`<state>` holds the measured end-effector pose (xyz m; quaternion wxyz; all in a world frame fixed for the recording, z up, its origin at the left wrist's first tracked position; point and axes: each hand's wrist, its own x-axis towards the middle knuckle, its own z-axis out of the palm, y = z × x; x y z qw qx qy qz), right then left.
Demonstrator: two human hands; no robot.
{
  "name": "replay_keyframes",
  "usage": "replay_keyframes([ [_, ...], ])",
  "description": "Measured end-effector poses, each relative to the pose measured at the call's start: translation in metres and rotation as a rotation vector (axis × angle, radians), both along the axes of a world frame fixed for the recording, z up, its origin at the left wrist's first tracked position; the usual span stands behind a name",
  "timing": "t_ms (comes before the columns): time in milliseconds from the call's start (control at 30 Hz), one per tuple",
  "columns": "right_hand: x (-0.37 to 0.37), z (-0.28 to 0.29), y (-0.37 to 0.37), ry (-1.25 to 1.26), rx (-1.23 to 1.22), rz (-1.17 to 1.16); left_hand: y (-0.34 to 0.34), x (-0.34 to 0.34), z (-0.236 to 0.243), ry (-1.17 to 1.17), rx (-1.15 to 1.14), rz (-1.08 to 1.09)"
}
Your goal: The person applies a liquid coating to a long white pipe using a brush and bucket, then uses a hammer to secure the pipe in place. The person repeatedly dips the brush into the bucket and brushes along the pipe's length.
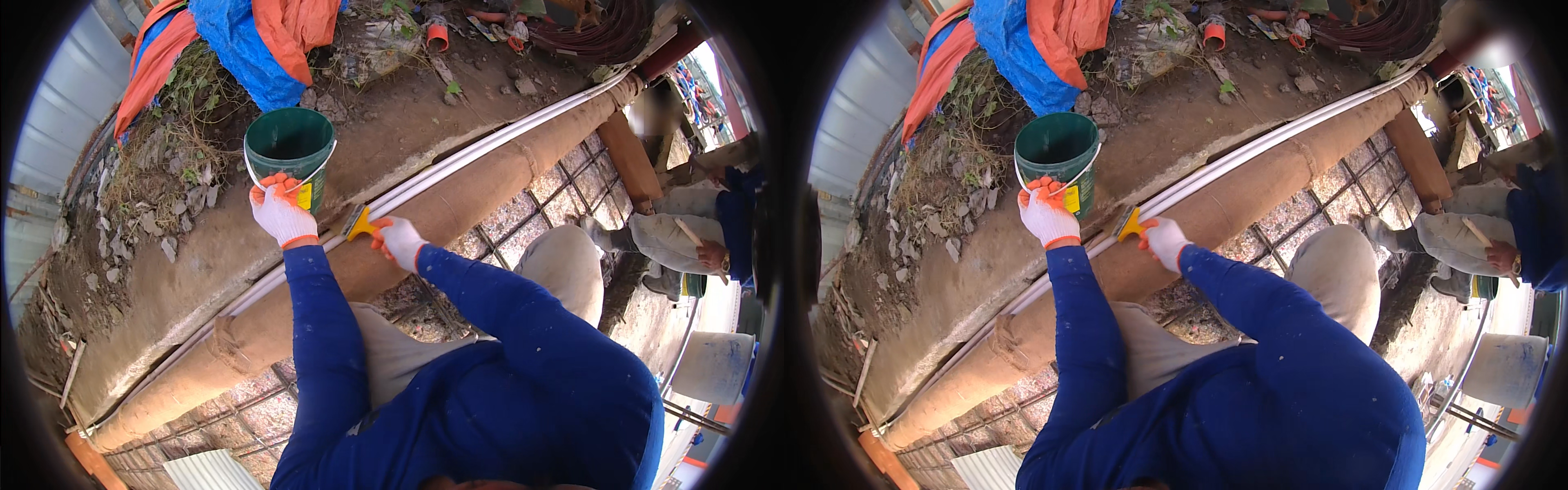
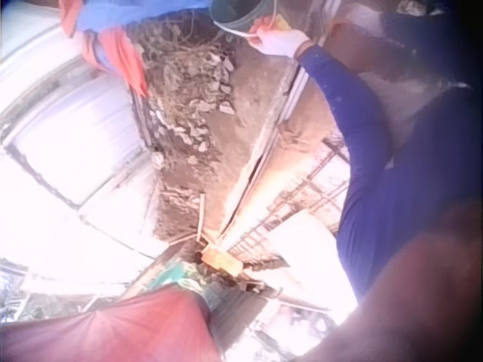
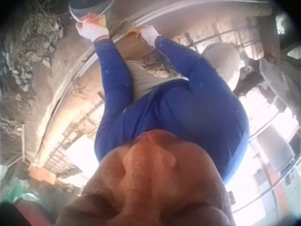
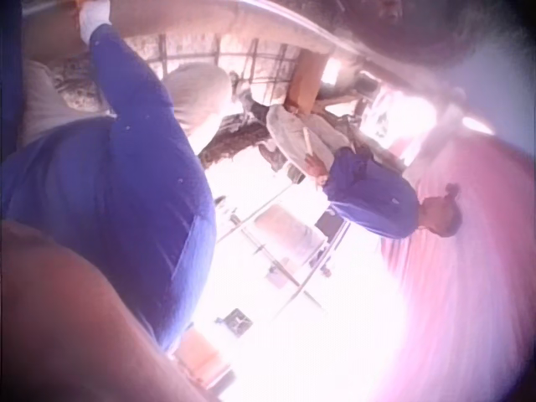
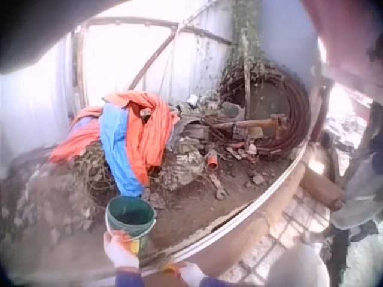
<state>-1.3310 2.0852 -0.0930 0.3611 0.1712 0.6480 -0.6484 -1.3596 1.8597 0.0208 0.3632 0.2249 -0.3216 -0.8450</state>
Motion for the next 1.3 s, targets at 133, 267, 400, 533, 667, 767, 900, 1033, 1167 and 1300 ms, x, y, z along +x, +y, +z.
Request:
replay_keyframes([
  [133, -0.069, 0.012, 0.092, 0.004, 0.07, -0.262, 0.001, 0.0, 0.0, -0.013, 0.005, -0.008],
  [267, -0.104, 0.014, 0.127, 0.059, 0.23, -0.393, -0.009, -0.003, -0.009, -0.016, -0.007, -0.017],
  [400, -0.122, -0.027, 0.146, 0.274, 0.377, -0.417, 0.001, -0.007, -0.01, 0.001, 0.016, -0.032],
  [533, -0.079, -0.037, 0.053, 0.382, 0.461, -0.34, -0.005, -0.009, -0.009, -0.032, -0.029, -0.035],
  [667, -0.032, -0.009, 0.004, 0.113, 0.235, -0.182, 0.003, -0.019, -0.012, -0.035, -0.052, -0.033],
  [767, -0.026, 0.023, 0.005, -0.048, 0.097, -0.03, 0.009, -0.024, -0.003, -0.053, -0.073, -0.023],
  [900, -0.074, 0.016, 0.076, -0.02, 0.101, -0.191, 0.011, -0.026, -0.011, -0.044, -0.045, -0.061],
  [1033, -0.107, 0.015, 0.134, 0.045, 0.146, -0.42, 0.004, -0.021, -0.011, -0.027, -0.044, -0.069],
  [1167, -0.095, 0.001, 0.096, 0.301, 0.337, -0.506, -0.001, -0.019, -0.01, -0.023, -0.047, -0.087],
  [1300, -0.045, -0.033, 0.051, 0.47, 0.56, -0.378, 0.028, -0.025, -0.009, -0.024, -0.019, -0.125],
])
